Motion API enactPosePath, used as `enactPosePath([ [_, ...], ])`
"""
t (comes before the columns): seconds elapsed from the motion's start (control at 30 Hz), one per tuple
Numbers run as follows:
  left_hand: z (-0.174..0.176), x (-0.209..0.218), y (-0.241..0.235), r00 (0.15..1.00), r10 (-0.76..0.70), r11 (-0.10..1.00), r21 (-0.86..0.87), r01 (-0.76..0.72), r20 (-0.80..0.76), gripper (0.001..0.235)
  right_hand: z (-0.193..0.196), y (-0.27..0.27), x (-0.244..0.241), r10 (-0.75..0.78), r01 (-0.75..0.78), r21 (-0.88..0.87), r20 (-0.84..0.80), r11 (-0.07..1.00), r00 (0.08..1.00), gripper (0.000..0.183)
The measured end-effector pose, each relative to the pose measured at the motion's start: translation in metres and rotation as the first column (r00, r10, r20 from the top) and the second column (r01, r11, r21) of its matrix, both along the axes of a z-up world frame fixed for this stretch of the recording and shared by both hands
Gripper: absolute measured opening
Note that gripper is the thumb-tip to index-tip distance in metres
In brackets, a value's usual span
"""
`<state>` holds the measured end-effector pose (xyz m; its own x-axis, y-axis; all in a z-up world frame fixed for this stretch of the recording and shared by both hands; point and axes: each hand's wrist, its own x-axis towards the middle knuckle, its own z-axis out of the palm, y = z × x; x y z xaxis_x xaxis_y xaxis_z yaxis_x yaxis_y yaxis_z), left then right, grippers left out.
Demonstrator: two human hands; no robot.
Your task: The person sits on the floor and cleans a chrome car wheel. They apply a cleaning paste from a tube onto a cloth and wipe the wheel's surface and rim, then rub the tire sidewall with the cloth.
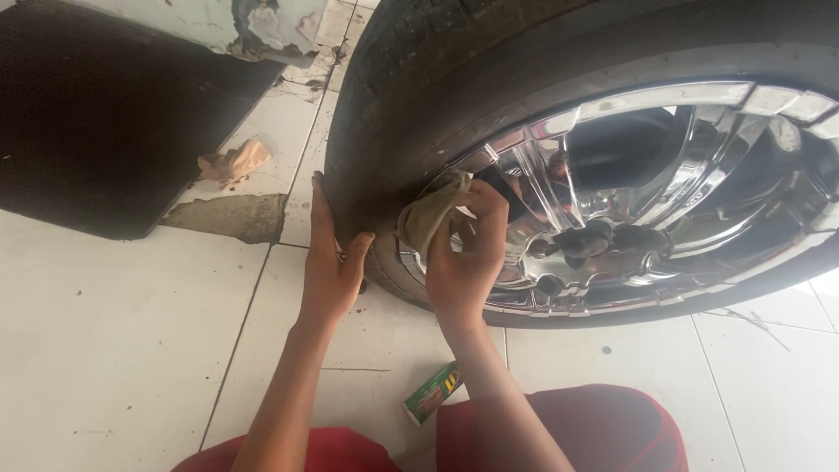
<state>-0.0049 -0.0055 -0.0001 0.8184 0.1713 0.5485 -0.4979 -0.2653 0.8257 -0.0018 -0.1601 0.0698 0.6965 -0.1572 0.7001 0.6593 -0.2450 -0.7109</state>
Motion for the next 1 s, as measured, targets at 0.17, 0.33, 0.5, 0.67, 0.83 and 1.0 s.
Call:
enactPosePath([
  [0.17, -0.001, 0.002, 0.000, 0.999, -0.003, 1.000, -0.017, 0.003, -0.038, 0.084, 0.000, 0.006, 0.010, 0.133, -0.120, 0.345, -0.014, 0.931, 0.991, 0.040],
  [0.33, 0.004, -0.001, 0.000, 0.997, 0.015, 1.000, -0.025, -0.017, -0.073, 0.084, 0.019, -0.001, 0.013, -0.027, 0.050, 0.098, -0.223, 0.994, 0.975, 0.033],
  [0.5, 0.001, 0.000, 0.002, 0.998, 0.011, 1.000, -0.009, -0.012, -0.061, 0.083, 0.011, -0.005, 0.017, 0.094, -0.059, 0.183, -0.190, 0.981, 0.977, 0.023],
  [0.67, -0.003, 0.001, 0.001, 0.999, 0.025, 0.999, 0.030, -0.023, -0.042, 0.084, 0.004, -0.007, 0.019, 0.159, -0.126, 0.211, -0.147, 0.969, 0.976, 0.021],
  [0.83, -0.002, 0.002, 0.000, 0.999, -0.023, 0.998, -0.060, 0.020, -0.046, 0.083, 0.005, -0.008, 0.018, 0.117, -0.081, 0.193, -0.183, 0.978, 0.976, 0.022],
  [1.0, -0.006, 0.003, 0.001, 0.999, -0.017, 0.999, -0.042, 0.016, -0.033, 0.083, 0.020, -0.008, 0.022, 0.059, -0.055, 0.049, -0.081, 0.997, 0.995, 0.027],
])
